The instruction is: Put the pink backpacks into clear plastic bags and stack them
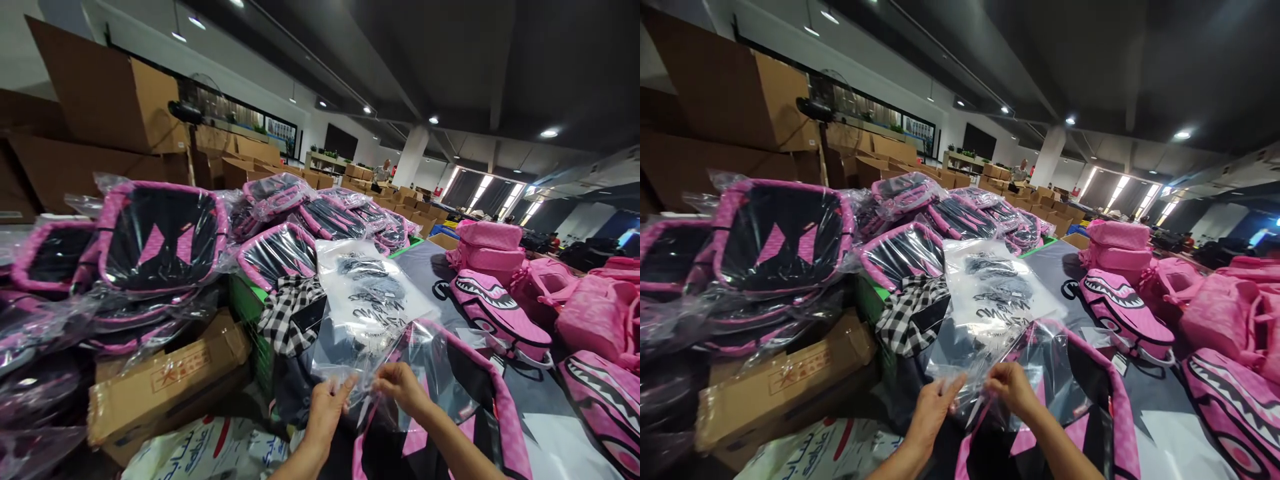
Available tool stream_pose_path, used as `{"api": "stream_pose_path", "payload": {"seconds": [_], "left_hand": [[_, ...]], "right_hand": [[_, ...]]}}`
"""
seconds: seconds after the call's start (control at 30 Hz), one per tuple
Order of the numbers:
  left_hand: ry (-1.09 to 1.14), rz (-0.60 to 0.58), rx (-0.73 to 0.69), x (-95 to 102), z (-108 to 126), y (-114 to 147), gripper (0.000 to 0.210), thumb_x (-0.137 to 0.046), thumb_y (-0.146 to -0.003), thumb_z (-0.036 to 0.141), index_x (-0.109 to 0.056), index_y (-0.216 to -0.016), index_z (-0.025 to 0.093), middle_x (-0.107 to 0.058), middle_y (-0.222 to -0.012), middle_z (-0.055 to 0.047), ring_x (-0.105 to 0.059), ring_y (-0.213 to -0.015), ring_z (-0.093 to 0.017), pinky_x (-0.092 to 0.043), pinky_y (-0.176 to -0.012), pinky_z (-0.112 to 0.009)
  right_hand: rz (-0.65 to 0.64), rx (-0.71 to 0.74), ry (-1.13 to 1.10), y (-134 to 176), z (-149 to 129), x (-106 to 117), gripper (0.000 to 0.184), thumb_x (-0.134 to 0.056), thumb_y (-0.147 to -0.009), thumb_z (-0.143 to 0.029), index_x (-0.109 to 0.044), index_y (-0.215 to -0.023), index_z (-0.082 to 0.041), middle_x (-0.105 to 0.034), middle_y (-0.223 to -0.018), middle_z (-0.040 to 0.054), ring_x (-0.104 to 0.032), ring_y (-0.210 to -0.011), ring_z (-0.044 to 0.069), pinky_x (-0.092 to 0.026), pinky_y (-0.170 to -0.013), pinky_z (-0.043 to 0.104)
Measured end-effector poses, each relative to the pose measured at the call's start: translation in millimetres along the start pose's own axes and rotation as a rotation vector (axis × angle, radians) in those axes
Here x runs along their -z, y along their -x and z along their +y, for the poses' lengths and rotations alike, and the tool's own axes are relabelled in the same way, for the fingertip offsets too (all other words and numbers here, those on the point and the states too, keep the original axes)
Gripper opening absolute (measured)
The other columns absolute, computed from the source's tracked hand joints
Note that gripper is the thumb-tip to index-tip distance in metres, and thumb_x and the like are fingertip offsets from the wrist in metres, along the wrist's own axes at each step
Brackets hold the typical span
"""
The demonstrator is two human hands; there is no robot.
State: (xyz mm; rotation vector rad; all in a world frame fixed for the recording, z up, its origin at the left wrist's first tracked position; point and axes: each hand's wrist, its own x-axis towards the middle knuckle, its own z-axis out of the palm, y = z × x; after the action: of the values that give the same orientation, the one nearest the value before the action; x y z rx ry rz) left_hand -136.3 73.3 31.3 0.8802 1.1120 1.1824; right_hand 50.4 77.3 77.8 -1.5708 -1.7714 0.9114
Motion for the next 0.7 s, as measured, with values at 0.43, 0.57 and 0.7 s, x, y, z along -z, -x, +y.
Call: {"api": "stream_pose_path", "payload": {"seconds": [0.43,0.57,0.7], "left_hand": [[-0.957,0.396,-1.152,36.9,45.2,-7.6,0.027,-0.049,-0.092,0.011,-0.07,-0.108,0.021,-0.071,-0.093,-0.004,-0.065,-0.09,-0.024,-0.046,-0.094,-0.043],[-0.807,0.423,-1.118,66.0,25.8,-8.7,0.022,-0.049,-0.098,0.025,-0.07,-0.095,0.024,-0.07,-0.084,-0.002,-0.064,-0.081,-0.02,-0.047,-0.084,-0.036],[-0.765,0.344,-1.061,85.9,-12.2,1.8,0.02,-0.052,-0.095,0.03,-0.073,-0.095,0.027,-0.07,-0.077,0.001,-0.064,-0.073,-0.019,-0.046,-0.091,-0.035]], "right_hand": [[0.412,0.49,0.953,7.8,-48.9,-18.6,0.033,-0.055,-0.088,-0.017,-0.059,-0.119,-0.025,-0.07,-0.091,0.0027,-0.067,-0.069,0.018,-0.04,-0.056,0.026],[0.535,0.384,1.262,27.0,-14.1,30.3,0.04,-0.05,-0.08,0.0,-0.067,-0.106,-0.025,-0.072,-0.09,0.004,-0.067,-0.069,0.018,-0.039,-0.054,0.027],[0.707,-0.051,1.048,45.7,24.5,97.0,0.022,-0.049,-0.09,-0.022,-0.07,-0.085,-0.024,-0.071,-0.091,0.0057,-0.066,-0.072,0.02,-0.041,-0.058,0.029]]}}
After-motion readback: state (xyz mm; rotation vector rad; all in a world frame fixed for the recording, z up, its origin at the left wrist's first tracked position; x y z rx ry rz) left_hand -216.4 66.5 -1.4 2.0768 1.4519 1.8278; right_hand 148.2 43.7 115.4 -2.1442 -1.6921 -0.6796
